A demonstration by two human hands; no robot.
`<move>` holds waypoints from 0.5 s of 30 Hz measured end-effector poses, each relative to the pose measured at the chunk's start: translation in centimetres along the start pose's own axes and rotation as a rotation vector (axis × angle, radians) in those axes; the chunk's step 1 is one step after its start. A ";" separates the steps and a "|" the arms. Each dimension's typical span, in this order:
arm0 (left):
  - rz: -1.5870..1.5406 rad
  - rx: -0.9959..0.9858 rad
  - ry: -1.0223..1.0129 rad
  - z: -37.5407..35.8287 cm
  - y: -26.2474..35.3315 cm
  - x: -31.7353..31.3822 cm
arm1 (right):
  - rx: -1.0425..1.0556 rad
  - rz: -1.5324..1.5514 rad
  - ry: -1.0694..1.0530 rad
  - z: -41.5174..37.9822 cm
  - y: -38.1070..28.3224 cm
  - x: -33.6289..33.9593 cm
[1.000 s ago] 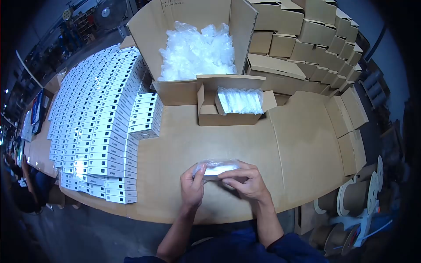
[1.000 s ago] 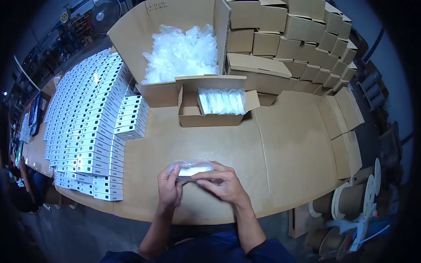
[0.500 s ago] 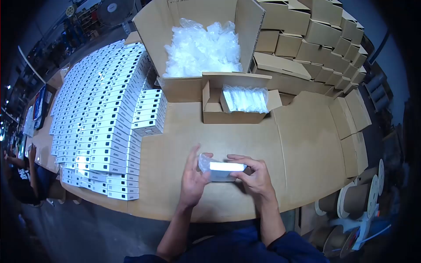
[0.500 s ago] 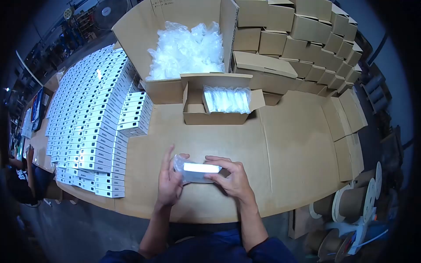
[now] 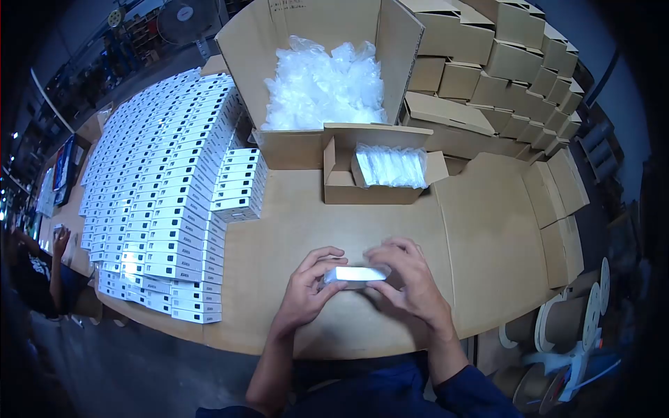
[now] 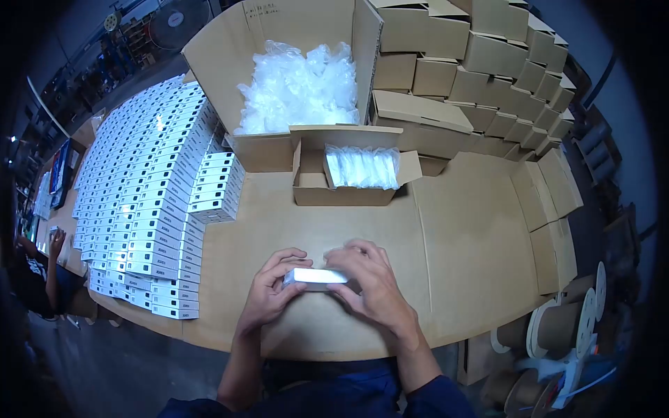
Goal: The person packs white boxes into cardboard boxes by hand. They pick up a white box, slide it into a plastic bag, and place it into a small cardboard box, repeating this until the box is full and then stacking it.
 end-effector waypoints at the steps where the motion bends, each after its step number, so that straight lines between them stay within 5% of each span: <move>1: -0.016 0.016 -0.010 0.4 0.2 0.2 | 0.042 -0.041 -0.067 0.3 -0.2 -0.1; 7: 0.191 -0.129 -0.052 3.0 1.9 1.8 | 0.251 -0.114 -0.119 3.3 -1.3 1.1; 11: -0.155 -0.037 0.117 5.0 2.3 3.0 | 0.227 -0.116 -0.019 5.8 -0.5 2.9; 15: 0.817 -0.213 0.217 7.1 3.2 4.6 | 0.112 -0.165 0.276 8.3 0.4 4.8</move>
Point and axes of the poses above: each hand's wrist, its own z-axis towards the middle knuckle, its own x-axis out of the back of the hand, y = z × x, the point moved 6 cm from there along z, towards the middle knuckle
